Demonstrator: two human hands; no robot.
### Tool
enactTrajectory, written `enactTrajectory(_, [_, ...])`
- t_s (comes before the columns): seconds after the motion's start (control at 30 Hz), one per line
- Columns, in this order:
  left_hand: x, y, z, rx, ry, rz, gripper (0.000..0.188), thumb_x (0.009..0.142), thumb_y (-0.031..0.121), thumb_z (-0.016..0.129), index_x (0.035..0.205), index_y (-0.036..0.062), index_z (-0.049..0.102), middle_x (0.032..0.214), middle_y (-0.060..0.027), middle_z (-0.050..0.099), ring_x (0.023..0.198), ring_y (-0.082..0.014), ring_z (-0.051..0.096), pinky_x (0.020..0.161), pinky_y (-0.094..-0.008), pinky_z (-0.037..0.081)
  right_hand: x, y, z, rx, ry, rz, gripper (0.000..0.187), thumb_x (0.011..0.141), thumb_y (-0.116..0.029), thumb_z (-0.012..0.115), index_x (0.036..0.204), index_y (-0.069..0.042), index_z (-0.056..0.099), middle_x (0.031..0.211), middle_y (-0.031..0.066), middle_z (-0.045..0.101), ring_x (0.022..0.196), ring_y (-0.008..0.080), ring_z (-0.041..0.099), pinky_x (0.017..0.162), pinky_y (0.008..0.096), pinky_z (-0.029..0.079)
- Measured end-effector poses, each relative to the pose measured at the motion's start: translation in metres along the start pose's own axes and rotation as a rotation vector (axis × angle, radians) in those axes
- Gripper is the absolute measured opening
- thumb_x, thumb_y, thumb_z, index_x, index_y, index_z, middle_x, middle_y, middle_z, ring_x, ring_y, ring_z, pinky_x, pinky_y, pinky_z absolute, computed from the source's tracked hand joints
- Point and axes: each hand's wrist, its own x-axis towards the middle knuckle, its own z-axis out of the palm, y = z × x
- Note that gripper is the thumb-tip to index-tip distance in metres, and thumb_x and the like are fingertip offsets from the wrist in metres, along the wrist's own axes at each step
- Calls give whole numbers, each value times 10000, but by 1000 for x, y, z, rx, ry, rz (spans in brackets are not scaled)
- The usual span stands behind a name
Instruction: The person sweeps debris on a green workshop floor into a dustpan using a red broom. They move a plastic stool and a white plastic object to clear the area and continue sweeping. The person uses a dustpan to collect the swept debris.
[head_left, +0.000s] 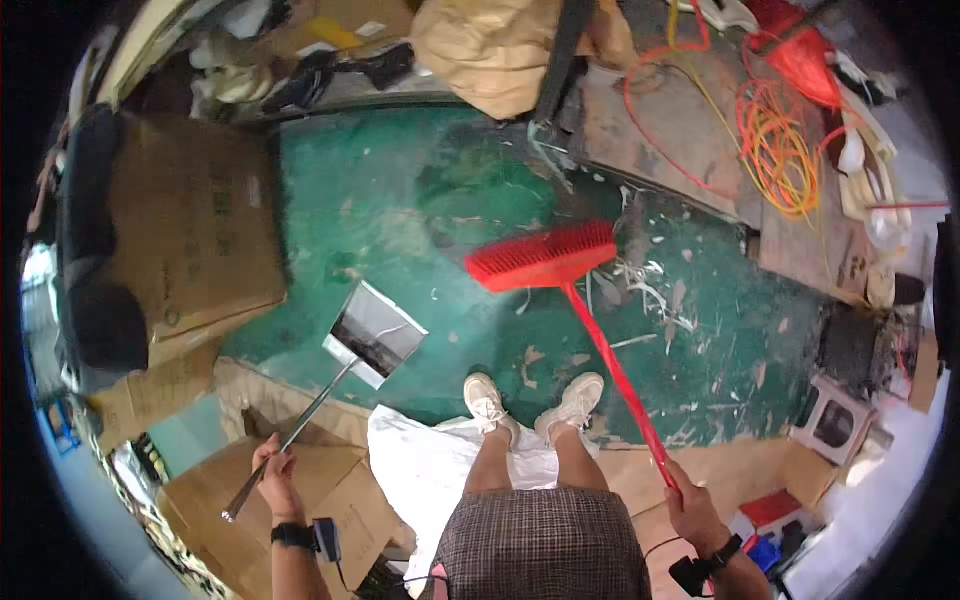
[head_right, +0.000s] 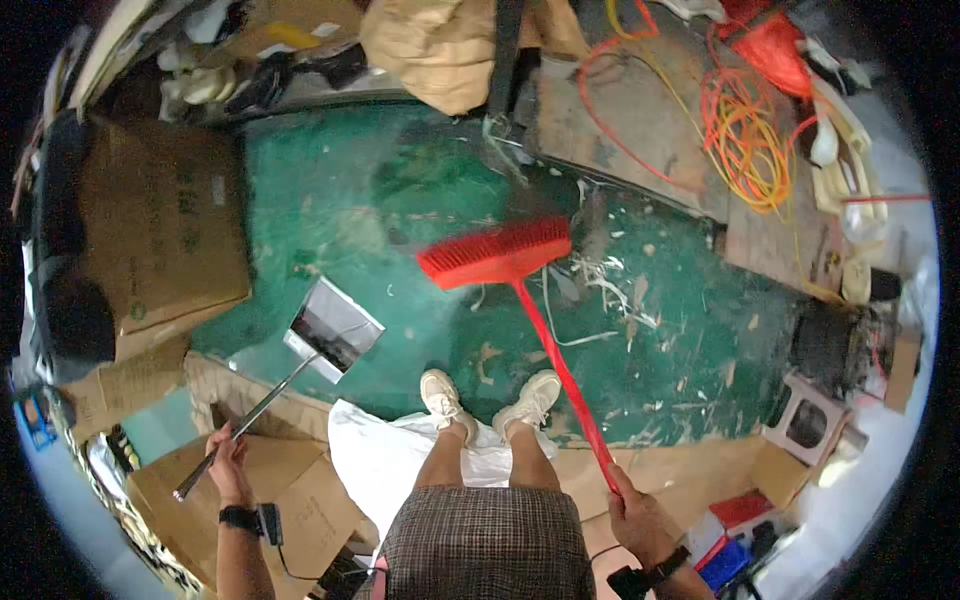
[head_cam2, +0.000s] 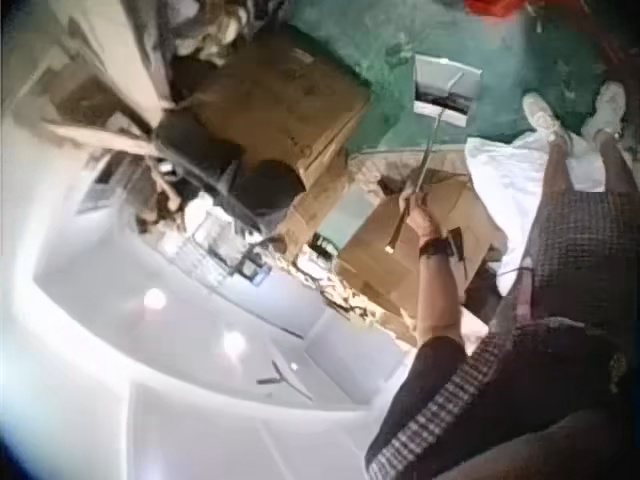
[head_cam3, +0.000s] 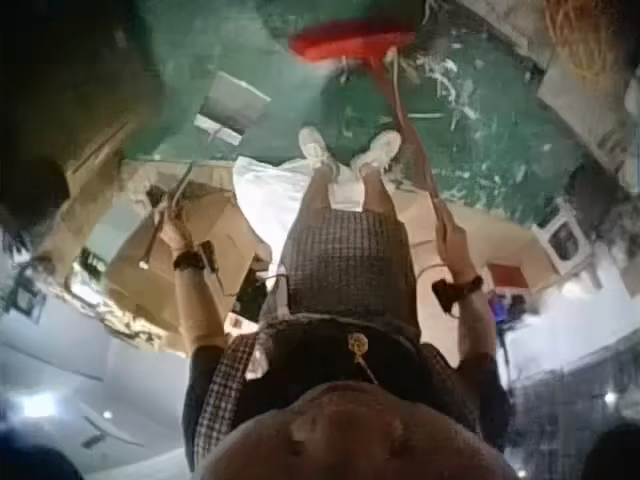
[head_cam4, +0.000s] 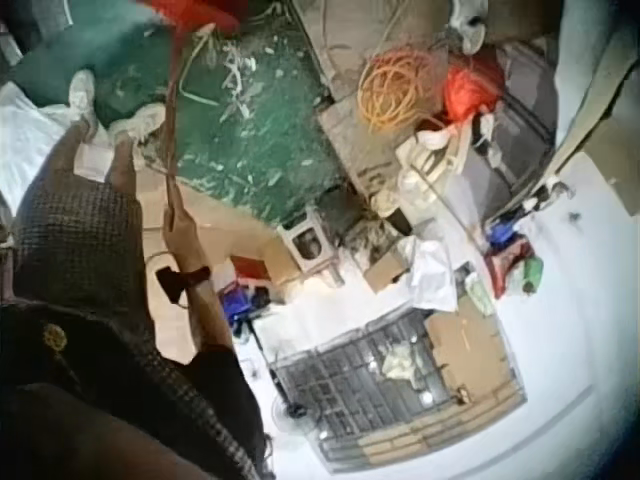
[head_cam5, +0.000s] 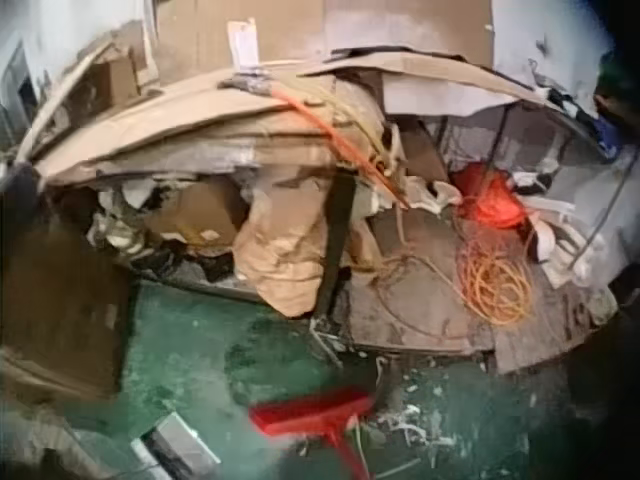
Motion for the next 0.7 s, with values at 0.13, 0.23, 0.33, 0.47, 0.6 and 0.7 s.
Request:
enactTrajectory(0.13, [-15, 0, 18, -14, 51, 14, 183, 735, -12, 505, 884, 86, 547, 1156, -116, 566, 821, -149, 590, 673, -244, 462, 70, -11, -15, -78, 182, -315, 483, 901, -126, 467, 1368, -102, 348, 787, 256, 604, 746, 449, 583, 616, 457, 467])
enactTrajectory(0.23, [-21, 0, 27, 0, 53, 32, 172, 736, -8, 510, 875, 88, 542, 1139, -111, 571, 799, -150, 593, 670, -249, 464, 177, -35, -7, 10, 146, -235, 469, 910, -138, 474, 1362, -94, 356, 978, 264, 597, 812, 445, 590, 674, 429, 487])
enactTrajectory(0.33, [-19, -12, 16, -21, 45, 50, 132, 750, 20, 536, 866, 84, 536, 1134, -114, 572, 807, -143, 575, 693, -257, 461, 184, -41, 23, 112, 171, -343, 478, 904, -118, 492, 1364, -108, 362, 1083, 256, 580, 837, 412, 613, 706, 403, 493])
enactTrajectory(0.47, [-26, -19, 21, -31, 65, 57, 110, 755, 22, 544, 855, 64, 528, 1094, -119, 580, 825, -142, 559, 712, -257, 453, 96, -75, -14, 185, -147, -113, 475, 906, -112, 496, 1363, -95, 370, 1266, 203, 507, 1128, 303, 535, 916, 339, 418])
enactTrajectory(0.6, [-22, -26, 16, -44, 55, 78, 90, 740, 16, 549, 821, 54, 538, 1070, -117, 584, 831, -148, 558, 723, -265, 451, 92, -144, -51, 23, -122, -354, 454, 918, -125, 469, 1359, -90, 367, 1259, 214, 513, 1152, 323, 525, 934, 349, 416])
enactTrajectory(0.7, [-23, -23, 11, -27, 86, 88, 96, 723, 1, 539, 808, 46, 546, 1074, -121, 586, 835, -158, 561, 741, -267, 451, 163, -203, -51, -84, -22, -498, 450, 914, -122, 472, 1350, -84, 367, 1183, 225, 553, 1051, 380, 562, 877, 383, 457])
